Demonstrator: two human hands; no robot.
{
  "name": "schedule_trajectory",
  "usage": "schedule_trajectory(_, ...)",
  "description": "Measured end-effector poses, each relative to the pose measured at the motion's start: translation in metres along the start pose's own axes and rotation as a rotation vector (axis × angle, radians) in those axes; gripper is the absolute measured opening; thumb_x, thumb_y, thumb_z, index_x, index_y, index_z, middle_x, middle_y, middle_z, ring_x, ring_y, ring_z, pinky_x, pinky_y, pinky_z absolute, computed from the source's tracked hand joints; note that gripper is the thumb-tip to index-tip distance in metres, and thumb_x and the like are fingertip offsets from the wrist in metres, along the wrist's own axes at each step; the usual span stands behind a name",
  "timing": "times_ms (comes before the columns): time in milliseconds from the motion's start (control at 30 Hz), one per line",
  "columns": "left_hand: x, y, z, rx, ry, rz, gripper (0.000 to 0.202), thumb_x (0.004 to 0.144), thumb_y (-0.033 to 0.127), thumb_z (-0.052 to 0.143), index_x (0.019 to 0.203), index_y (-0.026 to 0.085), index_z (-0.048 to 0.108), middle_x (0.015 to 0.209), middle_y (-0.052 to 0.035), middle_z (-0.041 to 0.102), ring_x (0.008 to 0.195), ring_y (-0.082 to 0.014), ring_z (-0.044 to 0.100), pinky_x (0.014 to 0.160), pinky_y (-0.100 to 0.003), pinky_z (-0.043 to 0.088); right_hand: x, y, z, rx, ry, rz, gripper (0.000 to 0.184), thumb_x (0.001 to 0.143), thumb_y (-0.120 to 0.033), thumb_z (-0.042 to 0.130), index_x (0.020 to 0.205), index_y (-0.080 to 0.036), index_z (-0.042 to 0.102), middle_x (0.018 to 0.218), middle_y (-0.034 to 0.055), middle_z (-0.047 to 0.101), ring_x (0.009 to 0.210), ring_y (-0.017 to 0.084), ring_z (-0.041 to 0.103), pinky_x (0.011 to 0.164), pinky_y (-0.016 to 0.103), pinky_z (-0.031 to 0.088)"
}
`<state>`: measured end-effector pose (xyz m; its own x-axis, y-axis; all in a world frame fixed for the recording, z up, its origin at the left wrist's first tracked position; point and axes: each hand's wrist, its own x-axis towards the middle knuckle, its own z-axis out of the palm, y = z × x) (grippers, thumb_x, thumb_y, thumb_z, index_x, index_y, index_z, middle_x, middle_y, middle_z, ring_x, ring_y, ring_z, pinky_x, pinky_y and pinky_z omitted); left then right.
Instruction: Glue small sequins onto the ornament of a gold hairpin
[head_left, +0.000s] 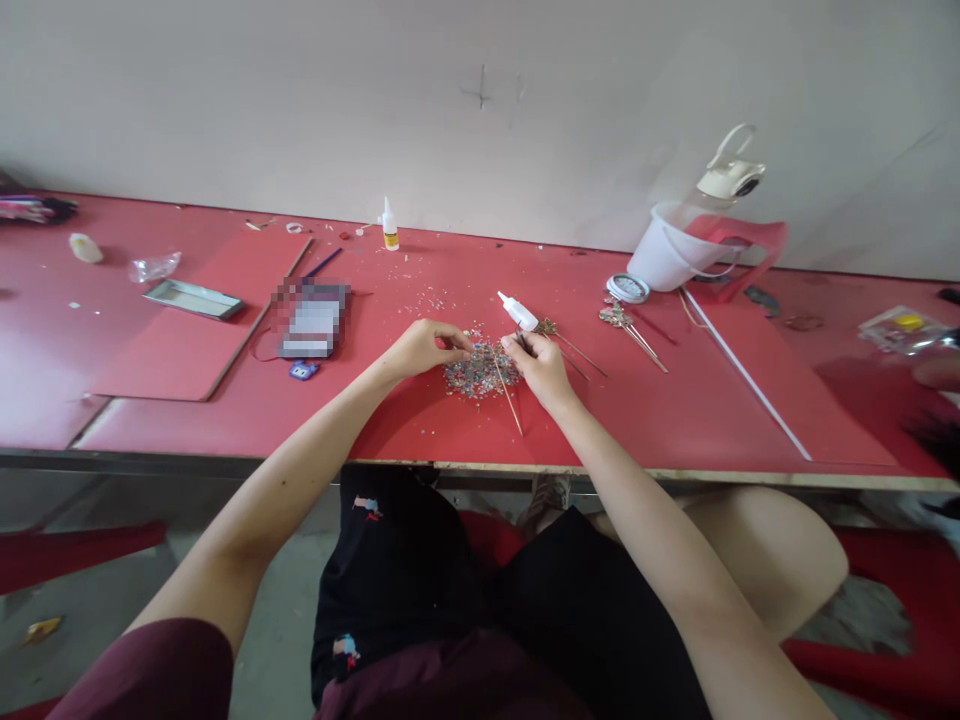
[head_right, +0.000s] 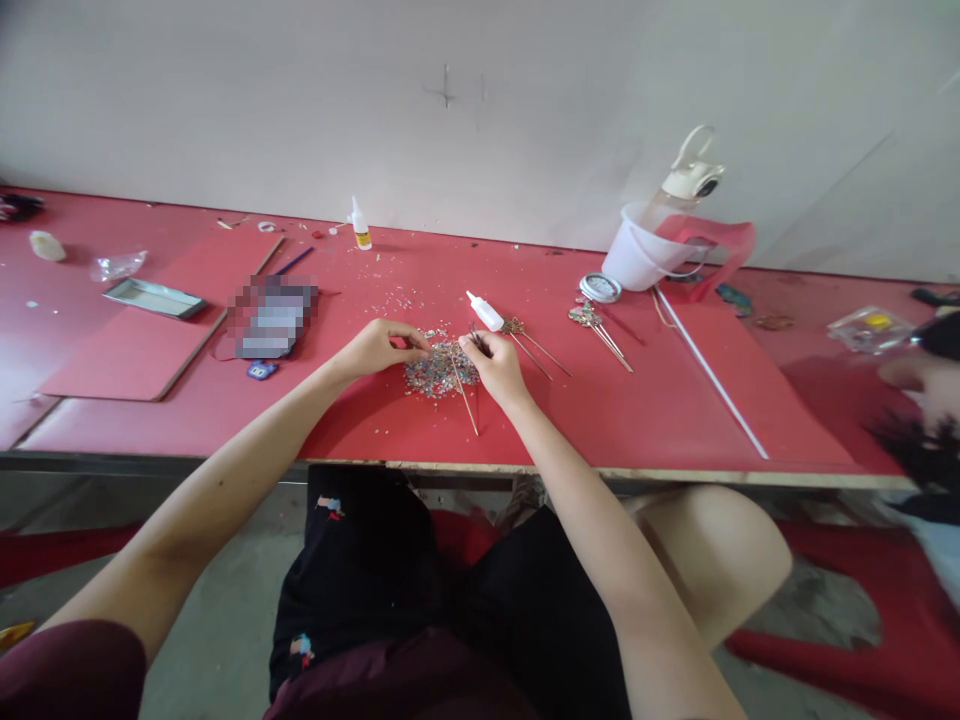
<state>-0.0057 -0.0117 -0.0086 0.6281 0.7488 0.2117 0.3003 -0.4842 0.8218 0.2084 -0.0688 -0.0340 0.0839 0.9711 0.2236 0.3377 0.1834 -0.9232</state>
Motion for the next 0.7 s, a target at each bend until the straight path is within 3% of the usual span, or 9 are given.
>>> schedule_trajectory(300,0.001,-0.006,0.008,-0.020,-0.037,0.043,0.028,0.078,0.033,0.069,0.102,0.018,0.068,0.080,-0.0025,0.071,0.072,-0.0119,0.063,0.072,-0.025,0.046,-0.001,-0.006,0.002,-0.014,-0.003,-0.026,0.036,0.082,-0.051,0.058,0.068,-0.019,0.052,0.061,-0.0034,0.040,0.056,0.010,0.035,0.054,0.025,0.030)
schedule_trajectory(700,0.001,-0.010,0.011,-0.016,-0.037,0.084,0.028,0.080,0.034,0.068,0.104,0.019,0.067,0.081,-0.0023,0.070,0.074,-0.0119,0.063,0.070,-0.025,0.045,-0.003,-0.009,0.003,-0.040,-0.034,-0.074,0.035,0.084,-0.048,0.057,0.066,-0.019,0.050,0.062,-0.0030,0.039,0.059,0.010,0.036,0.058,0.026,0.031)
